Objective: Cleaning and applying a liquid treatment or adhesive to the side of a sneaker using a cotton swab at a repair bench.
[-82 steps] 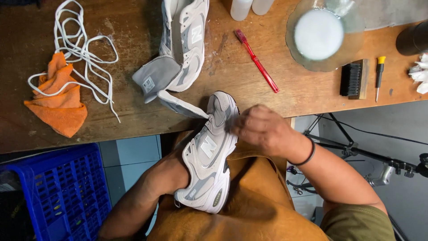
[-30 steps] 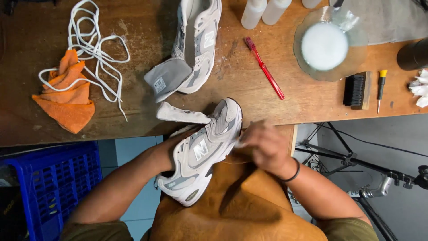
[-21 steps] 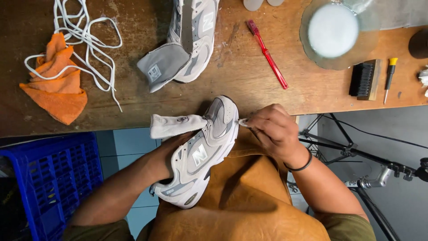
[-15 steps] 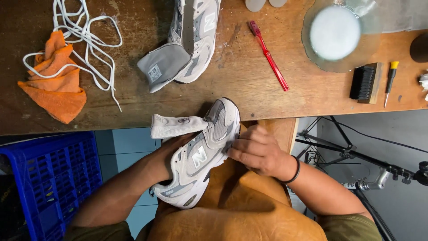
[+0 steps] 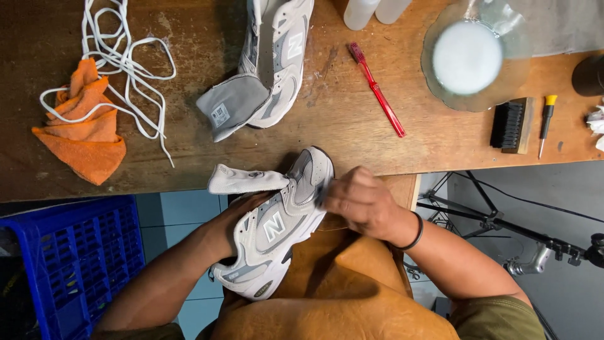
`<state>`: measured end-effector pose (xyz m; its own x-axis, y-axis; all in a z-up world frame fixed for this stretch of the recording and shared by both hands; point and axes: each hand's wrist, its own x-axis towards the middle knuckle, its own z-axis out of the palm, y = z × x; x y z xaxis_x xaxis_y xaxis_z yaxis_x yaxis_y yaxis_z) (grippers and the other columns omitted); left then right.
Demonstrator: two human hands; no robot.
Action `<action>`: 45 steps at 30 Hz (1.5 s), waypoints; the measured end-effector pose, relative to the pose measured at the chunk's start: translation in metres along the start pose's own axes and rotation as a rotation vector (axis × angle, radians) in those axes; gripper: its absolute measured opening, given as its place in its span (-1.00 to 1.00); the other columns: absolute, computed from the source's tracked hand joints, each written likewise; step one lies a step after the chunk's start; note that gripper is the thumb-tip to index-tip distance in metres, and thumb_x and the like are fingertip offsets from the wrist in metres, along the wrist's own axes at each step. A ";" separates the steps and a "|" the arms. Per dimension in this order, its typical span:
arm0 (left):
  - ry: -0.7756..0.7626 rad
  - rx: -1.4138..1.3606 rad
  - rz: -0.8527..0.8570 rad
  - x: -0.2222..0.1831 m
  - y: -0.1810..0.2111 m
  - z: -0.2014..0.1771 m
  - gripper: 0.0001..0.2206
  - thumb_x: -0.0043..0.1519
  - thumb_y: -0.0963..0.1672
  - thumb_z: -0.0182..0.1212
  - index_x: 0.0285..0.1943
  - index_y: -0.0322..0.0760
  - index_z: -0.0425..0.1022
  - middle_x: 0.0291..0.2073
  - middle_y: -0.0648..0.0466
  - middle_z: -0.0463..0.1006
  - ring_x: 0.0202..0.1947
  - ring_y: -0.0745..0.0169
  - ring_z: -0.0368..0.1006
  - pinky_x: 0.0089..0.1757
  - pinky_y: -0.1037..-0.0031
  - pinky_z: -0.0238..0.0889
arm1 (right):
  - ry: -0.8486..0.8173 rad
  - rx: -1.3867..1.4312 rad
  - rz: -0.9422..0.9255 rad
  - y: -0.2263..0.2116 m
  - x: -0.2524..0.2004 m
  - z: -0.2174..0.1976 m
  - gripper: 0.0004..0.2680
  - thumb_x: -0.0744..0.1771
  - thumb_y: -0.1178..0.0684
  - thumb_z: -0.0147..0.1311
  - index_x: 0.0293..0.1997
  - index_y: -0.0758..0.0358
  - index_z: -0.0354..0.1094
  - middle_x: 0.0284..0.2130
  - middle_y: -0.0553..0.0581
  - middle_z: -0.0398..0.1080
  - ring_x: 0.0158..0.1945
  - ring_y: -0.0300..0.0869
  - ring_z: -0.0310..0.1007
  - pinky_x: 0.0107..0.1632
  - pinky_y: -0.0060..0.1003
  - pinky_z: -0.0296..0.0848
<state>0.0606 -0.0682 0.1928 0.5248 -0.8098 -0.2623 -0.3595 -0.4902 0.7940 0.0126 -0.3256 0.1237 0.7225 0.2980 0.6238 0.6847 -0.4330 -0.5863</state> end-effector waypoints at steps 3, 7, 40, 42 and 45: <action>0.069 0.011 0.017 -0.001 0.008 0.001 -0.84 0.33 -0.13 0.05 -0.13 -0.16 0.58 -0.22 -0.02 0.67 0.01 0.07 0.58 0.14 0.38 0.33 | -0.023 0.085 -0.031 0.009 0.008 -0.001 -0.80 0.42 0.03 0.03 -0.32 0.13 0.59 -0.41 0.09 0.51 -0.35 -0.11 0.41 -0.16 -0.24 0.47; 0.049 -0.100 -0.018 -0.002 -0.017 0.017 -0.88 0.27 -0.07 0.18 -0.08 -0.07 0.55 -0.14 0.00 0.67 0.04 0.05 0.57 0.10 0.29 0.34 | -0.004 0.058 0.017 0.024 0.014 -0.004 -0.83 0.40 0.13 0.06 -0.34 0.17 0.58 -0.42 0.11 0.50 -0.38 -0.05 0.41 -0.21 -0.20 0.50; 0.161 -0.069 -0.018 -0.002 -0.018 0.025 -0.72 0.17 -0.20 0.19 0.06 -0.39 0.57 -0.03 -0.18 0.64 0.14 -0.03 0.51 0.25 0.27 0.18 | -0.009 0.095 0.057 0.020 0.006 0.002 -0.83 0.39 0.13 0.04 -0.34 0.18 0.56 -0.46 0.14 0.47 -0.41 0.03 0.45 -0.26 -0.13 0.49; 0.185 -0.053 -0.023 -0.002 -0.016 0.026 -0.72 0.17 -0.21 0.18 0.06 -0.39 0.57 -0.03 -0.18 0.65 0.14 -0.03 0.51 0.25 0.28 0.18 | -0.022 0.099 0.032 0.016 0.009 0.001 -0.79 0.41 0.06 -0.03 -0.33 0.17 0.56 -0.45 0.14 0.47 -0.41 0.04 0.45 -0.25 -0.11 0.50; 0.201 -0.044 -0.045 -0.009 -0.011 0.033 -0.73 0.17 -0.23 0.16 0.05 -0.40 0.58 -0.05 -0.18 0.65 0.14 -0.01 0.51 0.26 0.29 0.17 | -0.013 -0.017 0.005 0.004 0.016 -0.005 -0.82 0.40 0.10 0.04 -0.36 0.19 0.54 -0.45 0.17 0.47 -0.42 0.04 0.46 -0.28 -0.12 0.48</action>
<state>0.0342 -0.0660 0.1685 0.6849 -0.7043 -0.1870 -0.3004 -0.5067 0.8081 0.0266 -0.3267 0.1339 0.7272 0.3065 0.6142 0.6795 -0.4485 -0.5807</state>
